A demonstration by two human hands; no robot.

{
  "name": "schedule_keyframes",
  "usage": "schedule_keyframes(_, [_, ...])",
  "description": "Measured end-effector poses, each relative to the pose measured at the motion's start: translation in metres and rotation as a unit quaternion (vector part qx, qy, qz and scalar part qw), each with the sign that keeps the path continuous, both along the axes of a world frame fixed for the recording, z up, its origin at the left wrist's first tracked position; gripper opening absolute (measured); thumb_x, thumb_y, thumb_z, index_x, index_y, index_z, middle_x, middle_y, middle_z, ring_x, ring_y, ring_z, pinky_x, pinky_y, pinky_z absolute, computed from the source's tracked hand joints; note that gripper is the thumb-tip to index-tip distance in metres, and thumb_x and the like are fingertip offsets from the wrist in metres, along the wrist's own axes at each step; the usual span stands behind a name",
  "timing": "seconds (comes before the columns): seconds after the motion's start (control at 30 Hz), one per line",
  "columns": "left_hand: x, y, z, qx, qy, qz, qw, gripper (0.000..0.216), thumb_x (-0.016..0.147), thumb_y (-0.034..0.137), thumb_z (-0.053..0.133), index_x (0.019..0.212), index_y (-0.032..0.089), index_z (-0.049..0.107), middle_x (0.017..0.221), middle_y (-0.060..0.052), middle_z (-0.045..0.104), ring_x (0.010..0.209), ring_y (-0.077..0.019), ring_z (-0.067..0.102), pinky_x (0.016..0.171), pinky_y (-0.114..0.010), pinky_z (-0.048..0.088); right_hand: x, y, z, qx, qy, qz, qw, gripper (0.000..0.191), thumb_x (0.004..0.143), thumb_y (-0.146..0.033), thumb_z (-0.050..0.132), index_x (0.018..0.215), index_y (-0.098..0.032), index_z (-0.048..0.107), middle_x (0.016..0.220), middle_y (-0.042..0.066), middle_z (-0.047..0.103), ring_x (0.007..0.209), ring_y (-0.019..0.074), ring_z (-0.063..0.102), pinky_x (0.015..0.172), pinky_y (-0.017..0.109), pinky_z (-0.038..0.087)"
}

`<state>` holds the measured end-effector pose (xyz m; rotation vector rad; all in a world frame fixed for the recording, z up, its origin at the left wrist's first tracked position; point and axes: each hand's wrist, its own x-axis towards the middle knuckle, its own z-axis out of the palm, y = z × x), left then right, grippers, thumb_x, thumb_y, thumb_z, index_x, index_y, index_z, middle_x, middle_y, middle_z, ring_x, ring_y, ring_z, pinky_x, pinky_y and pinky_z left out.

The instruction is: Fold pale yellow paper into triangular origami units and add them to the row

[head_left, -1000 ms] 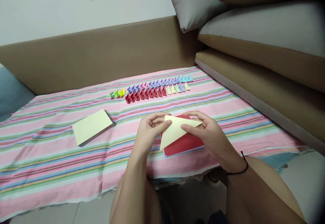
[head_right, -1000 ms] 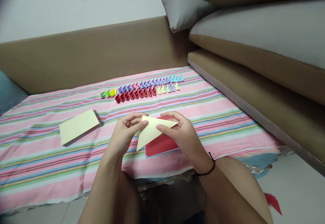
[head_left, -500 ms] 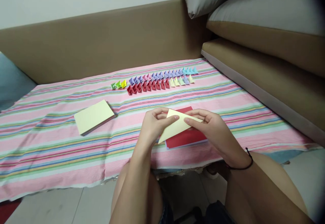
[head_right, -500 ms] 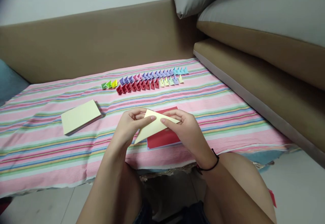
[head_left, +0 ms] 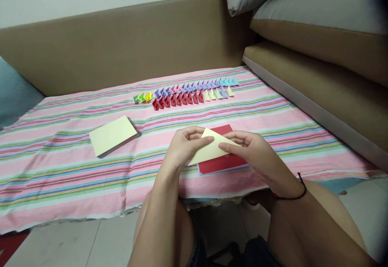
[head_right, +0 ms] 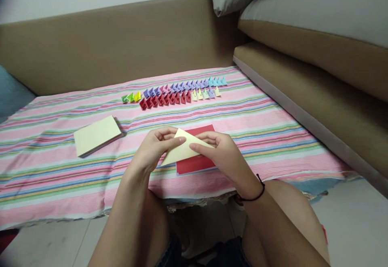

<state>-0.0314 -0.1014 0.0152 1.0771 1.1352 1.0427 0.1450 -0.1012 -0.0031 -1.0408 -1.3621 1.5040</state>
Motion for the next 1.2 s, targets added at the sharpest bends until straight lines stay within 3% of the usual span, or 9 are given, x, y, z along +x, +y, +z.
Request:
schedule_keyframes(0.1, [0.003,-0.001,0.001,0.000,0.013,0.000,1.000,0.028,0.055,0.029,0.079,0.076,0.014,0.068,0.060,-0.002,0.065,0.051,-0.0118,0.057,0.047,-0.021,0.040,0.000,0.000,0.000,0.040,-0.027,0.000,0.999,0.019,0.072,-0.038,0.067,0.083,-0.023,0.071,0.078,0.001,0.071,0.074,0.0190,0.064,0.066,0.031,0.048])
schedule_keyframes(0.2, [0.006,-0.001,-0.001,0.023,0.038,0.019,0.999,0.023,0.063,0.034,0.074,0.070,0.014,0.067,0.051,0.001,0.058,0.043,-0.0079,0.048,0.041,-0.019,0.031,0.001,0.001,0.000,0.073,-0.077,-0.009,0.994,0.017,0.074,-0.039,0.065,0.074,-0.023,0.072,0.073,0.001,0.070,0.073,0.0201,0.063,0.064,0.032,0.047])
schedule_keyframes(0.3, [0.007,0.001,-0.006,0.058,0.054,0.045,0.996,0.023,0.067,0.036,0.070,0.066,0.014,0.067,0.050,0.001,0.056,0.043,-0.0074,0.045,0.042,-0.020,0.029,0.004,0.002,0.000,0.064,-0.095,0.000,0.993,0.019,0.074,-0.040,0.066,0.072,-0.022,0.071,0.075,0.002,0.070,0.073,0.0210,0.063,0.065,0.032,0.047])
schedule_keyframes(0.47, [0.009,0.007,-0.016,0.036,-0.020,0.129,0.991,0.027,0.065,0.038,0.072,0.074,0.014,0.065,0.053,0.001,0.058,0.045,-0.0084,0.049,0.043,-0.020,0.034,0.003,0.003,0.001,-0.019,0.050,0.010,0.999,0.032,0.066,-0.030,0.075,0.096,-0.023,0.066,0.091,0.002,0.071,0.084,0.0189,0.065,0.076,0.031,0.051])
schedule_keyframes(0.57, [0.012,0.008,-0.019,0.039,-0.081,0.134,0.987,0.034,0.064,0.037,0.073,0.089,0.017,0.063,0.062,0.001,0.063,0.048,-0.0086,0.052,0.047,-0.020,0.038,-0.001,0.001,0.001,-0.018,0.113,0.001,0.993,0.033,0.067,-0.028,0.075,0.097,-0.023,0.064,0.094,0.003,0.070,0.088,0.0187,0.065,0.082,0.033,0.051])
schedule_keyframes(0.63, [0.015,0.008,-0.018,0.055,-0.081,0.132,0.986,0.031,0.064,0.034,0.074,0.087,0.016,0.064,0.068,0.000,0.065,0.051,-0.0079,0.054,0.051,-0.019,0.040,-0.004,0.001,0.001,-0.001,0.119,-0.006,0.993,0.030,0.070,-0.031,0.072,0.098,-0.023,0.063,0.096,0.003,0.070,0.088,0.0185,0.065,0.082,0.034,0.052])
schedule_keyframes(0.73, [0.017,0.006,-0.015,0.040,-0.066,0.102,0.992,0.029,0.065,0.033,0.074,0.085,0.014,0.067,0.073,-0.002,0.068,0.061,-0.0102,0.059,0.059,-0.021,0.045,-0.005,0.001,0.002,0.023,0.113,-0.028,0.993,0.031,0.074,-0.034,0.069,0.103,-0.025,0.062,0.103,0.003,0.068,0.092,0.0184,0.064,0.080,0.033,0.053])
schedule_keyframes(0.93, [0.015,0.000,-0.008,0.000,-0.087,-0.074,0.993,0.057,0.059,0.022,0.079,0.113,0.015,0.061,0.089,-0.009,0.071,0.087,-0.0215,0.066,0.085,-0.034,0.046,0.000,0.005,0.001,0.071,0.067,-0.070,0.993,0.033,0.075,-0.035,0.067,0.106,-0.025,0.062,0.115,0.003,0.063,0.100,0.0201,0.061,0.083,0.032,0.051])
schedule_keyframes(1.2, [0.016,0.000,-0.008,0.006,-0.096,-0.103,0.990,0.053,0.060,0.017,0.078,0.110,0.014,0.061,0.109,-0.012,0.067,0.099,-0.0227,0.063,0.090,-0.034,0.045,0.001,0.005,0.002,0.066,0.054,-0.076,0.993,0.030,0.076,-0.036,0.066,0.105,-0.026,0.064,0.113,0.003,0.065,0.094,0.0208,0.064,0.076,0.032,0.053])
